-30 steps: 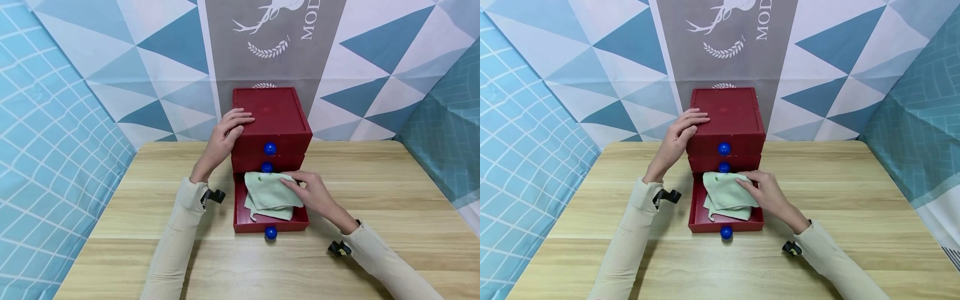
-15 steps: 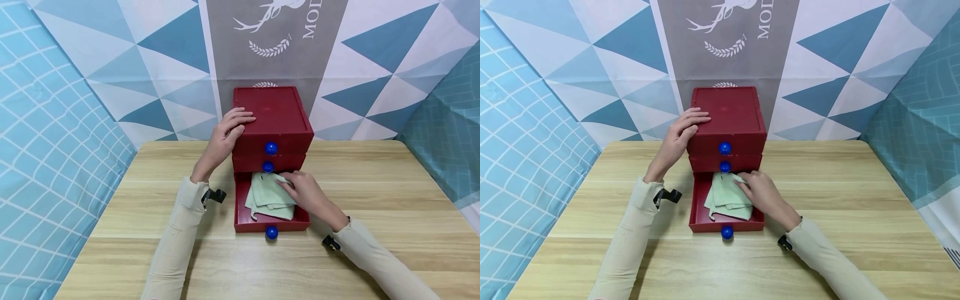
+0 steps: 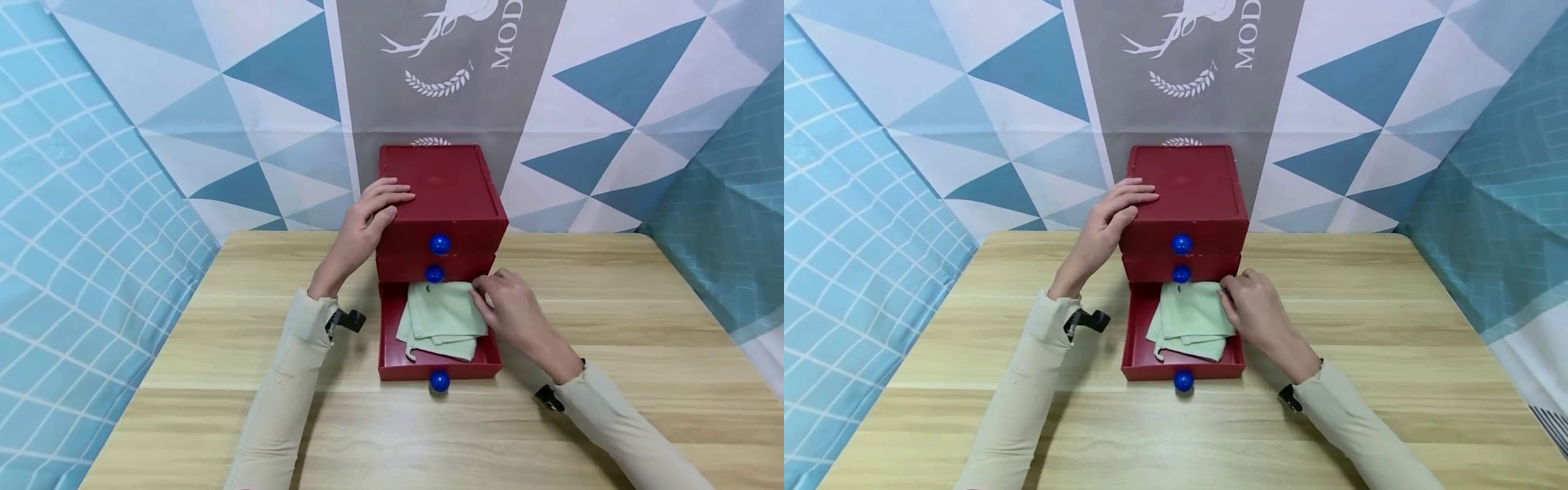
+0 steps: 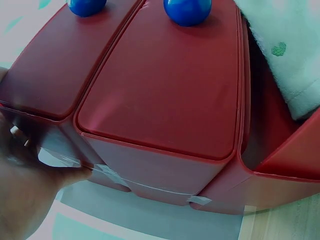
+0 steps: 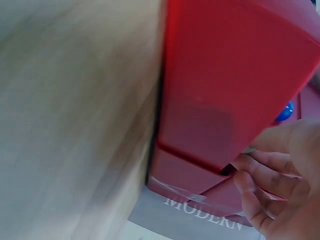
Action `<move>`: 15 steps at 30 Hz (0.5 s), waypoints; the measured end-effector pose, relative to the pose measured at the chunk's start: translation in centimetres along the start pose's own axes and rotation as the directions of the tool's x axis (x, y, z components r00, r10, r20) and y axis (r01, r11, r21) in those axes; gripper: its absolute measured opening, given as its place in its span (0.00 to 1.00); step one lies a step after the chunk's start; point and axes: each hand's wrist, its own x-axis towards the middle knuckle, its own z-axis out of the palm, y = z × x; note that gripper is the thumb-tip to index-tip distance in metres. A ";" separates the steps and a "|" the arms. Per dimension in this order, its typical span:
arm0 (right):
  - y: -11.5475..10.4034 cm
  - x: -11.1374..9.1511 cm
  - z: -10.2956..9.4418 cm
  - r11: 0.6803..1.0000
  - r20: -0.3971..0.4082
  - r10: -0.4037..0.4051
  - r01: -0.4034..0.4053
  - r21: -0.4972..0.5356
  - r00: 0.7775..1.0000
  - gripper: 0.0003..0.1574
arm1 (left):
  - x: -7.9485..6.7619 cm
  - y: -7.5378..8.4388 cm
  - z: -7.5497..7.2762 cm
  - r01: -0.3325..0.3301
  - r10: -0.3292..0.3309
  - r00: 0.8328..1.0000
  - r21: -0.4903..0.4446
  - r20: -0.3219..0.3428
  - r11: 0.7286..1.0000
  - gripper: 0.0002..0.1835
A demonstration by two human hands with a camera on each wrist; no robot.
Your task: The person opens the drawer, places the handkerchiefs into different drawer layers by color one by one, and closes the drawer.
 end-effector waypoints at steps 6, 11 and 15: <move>0.2 0.5 1.4 0.995 0.005 -0.061 0.061 -0.080 0.998 0.04 | -0.2 -0.1 -0.3 0.002 -0.002 1.000 0.012 -0.009 1.000 0.17; -0.2 0.4 0.8 0.982 0.010 -0.046 0.048 -0.182 0.999 0.04 | 0.0 -0.2 -0.2 -0.013 0.013 1.000 0.013 -0.005 1.000 0.17; -1.2 -0.2 -0.8 0.986 -0.001 -0.007 0.007 -0.167 1.000 0.05 | 0.0 -0.3 0.0 -0.013 0.013 1.000 0.005 0.000 1.000 0.17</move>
